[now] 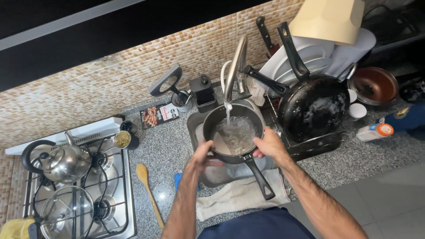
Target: Washing a cooking pot and other small items in a kitchen sink.
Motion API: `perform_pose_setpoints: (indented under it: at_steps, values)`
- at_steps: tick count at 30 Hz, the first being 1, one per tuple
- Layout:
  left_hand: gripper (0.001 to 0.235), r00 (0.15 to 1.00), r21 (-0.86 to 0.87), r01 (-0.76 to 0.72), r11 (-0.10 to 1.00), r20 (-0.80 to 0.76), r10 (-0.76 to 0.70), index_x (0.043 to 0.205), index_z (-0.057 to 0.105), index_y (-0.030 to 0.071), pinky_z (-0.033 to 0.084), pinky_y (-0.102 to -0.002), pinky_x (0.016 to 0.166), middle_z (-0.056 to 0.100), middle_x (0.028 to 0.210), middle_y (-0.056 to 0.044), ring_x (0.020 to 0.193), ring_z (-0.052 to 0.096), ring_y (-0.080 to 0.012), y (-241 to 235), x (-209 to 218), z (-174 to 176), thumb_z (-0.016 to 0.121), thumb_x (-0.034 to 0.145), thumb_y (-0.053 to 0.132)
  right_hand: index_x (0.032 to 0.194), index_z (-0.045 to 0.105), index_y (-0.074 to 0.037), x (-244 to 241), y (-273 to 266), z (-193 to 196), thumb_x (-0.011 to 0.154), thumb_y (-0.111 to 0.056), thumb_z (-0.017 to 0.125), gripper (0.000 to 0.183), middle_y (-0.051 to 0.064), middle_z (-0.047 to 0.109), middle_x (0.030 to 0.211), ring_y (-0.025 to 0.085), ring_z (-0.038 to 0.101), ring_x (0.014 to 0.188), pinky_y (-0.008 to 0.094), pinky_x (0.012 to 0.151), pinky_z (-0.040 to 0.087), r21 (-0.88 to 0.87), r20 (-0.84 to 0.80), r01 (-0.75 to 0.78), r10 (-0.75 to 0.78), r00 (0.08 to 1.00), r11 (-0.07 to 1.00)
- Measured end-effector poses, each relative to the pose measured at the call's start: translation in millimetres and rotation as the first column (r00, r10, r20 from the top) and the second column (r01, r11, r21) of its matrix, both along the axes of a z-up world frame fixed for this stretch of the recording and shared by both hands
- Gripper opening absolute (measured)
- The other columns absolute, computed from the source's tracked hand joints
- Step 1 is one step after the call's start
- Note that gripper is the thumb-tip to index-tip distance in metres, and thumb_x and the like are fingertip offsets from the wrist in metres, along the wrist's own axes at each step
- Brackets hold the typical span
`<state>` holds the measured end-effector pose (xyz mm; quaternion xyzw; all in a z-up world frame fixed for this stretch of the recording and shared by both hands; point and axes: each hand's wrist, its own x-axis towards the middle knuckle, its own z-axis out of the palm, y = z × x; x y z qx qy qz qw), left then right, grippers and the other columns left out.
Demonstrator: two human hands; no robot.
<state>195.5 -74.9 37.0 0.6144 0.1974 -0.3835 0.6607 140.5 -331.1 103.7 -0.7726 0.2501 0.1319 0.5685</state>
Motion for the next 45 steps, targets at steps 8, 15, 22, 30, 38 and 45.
perform_pose_setpoints:
  at_steps: [8,15,22,30,38,45]
  values:
    - [0.059,0.978,-0.564,-0.187,0.804,-0.184,0.099,0.134,0.05,-0.012,0.059,-0.057,0.094,0.064,0.13,-0.027,0.116,0.066,-0.0425,-34.2,-18.3,-88.1,0.047,0.081,0.014,0.148,0.042,0.004,-1.5,15.3,74.6,0.087,-0.024,0.069,0.072,0.017,0.077,0.073,0.021,0.075,0.055,0.033,0.061,0.061,-0.399,0.111,-0.101,0.158,0.981,0.912]
    - [0.06,0.977,-0.6,-0.177,0.78,-0.206,0.063,0.133,0.054,-0.011,0.06,-0.055,0.09,0.066,0.127,-0.026,0.111,0.068,-0.0415,-12.9,-9.6,-94.0,0.047,0.081,0.017,0.14,0.056,-0.005,-23.3,-10.4,44.6,0.081,-0.034,0.078,0.069,0.019,0.067,0.107,0.021,0.07,0.084,0.034,0.064,0.064,-0.533,0.281,-0.192,0.386,0.879,0.824]
    - [0.061,0.944,-0.508,-0.067,0.859,-0.31,-0.11,0.134,0.052,-0.017,0.061,-0.053,0.088,0.065,0.125,-0.035,0.105,0.069,-0.0513,18.6,-12.3,-106.5,0.048,0.085,0.02,0.124,0.067,-0.004,63.9,-36.0,-42.5,0.102,-0.027,0.057,0.034,0.017,0.072,0.115,0.028,0.071,0.105,0.04,0.092,0.056,-0.46,0.401,-0.141,0.346,0.848,0.877]
    - [0.075,0.822,-0.211,0.074,0.975,-0.541,-0.18,0.138,0.034,-0.02,0.062,-0.054,0.091,0.055,0.126,-0.052,0.103,0.066,-0.0622,24.9,-33.0,-102.7,0.043,0.089,0.036,0.096,0.067,0.002,227.5,-31.0,-130.0,0.086,-0.013,0.064,0.018,0.018,0.07,0.094,0.029,0.07,0.093,0.047,0.082,0.056,-0.507,0.11,-0.536,0.668,0.736,0.675]
    - [0.085,0.804,-0.108,0.162,0.981,-0.562,-0.195,0.145,0.026,-0.021,0.063,-0.055,0.087,0.054,0.126,-0.051,0.102,0.067,-0.0613,32.3,-23.9,-90.6,0.038,0.096,0.047,0.112,0.07,-0.002,212.1,-24.7,-95.0,0.103,-0.02,0.052,0.026,0.019,0.069,0.119,0.031,0.064,0.113,0.048,0.095,0.051,-0.204,0.069,-0.514,0.536,0.841,0.833]
    - [0.088,0.847,0.061,0.339,0.939,-0.455,-0.276,0.141,0.026,-0.021,0.063,-0.05,0.083,0.062,0.112,-0.051,0.098,0.069,-0.058,38.0,1.8,12.3,0.03,0.1,0.056,0.12,0.069,-0.01,69.9,-18.8,-83.4,0.088,-0.025,0.071,0.035,0.01,0.071,0.128,0.024,0.063,0.124,0.041,0.106,0.046,-0.283,0.261,-0.653,0.712,0.652,0.702]
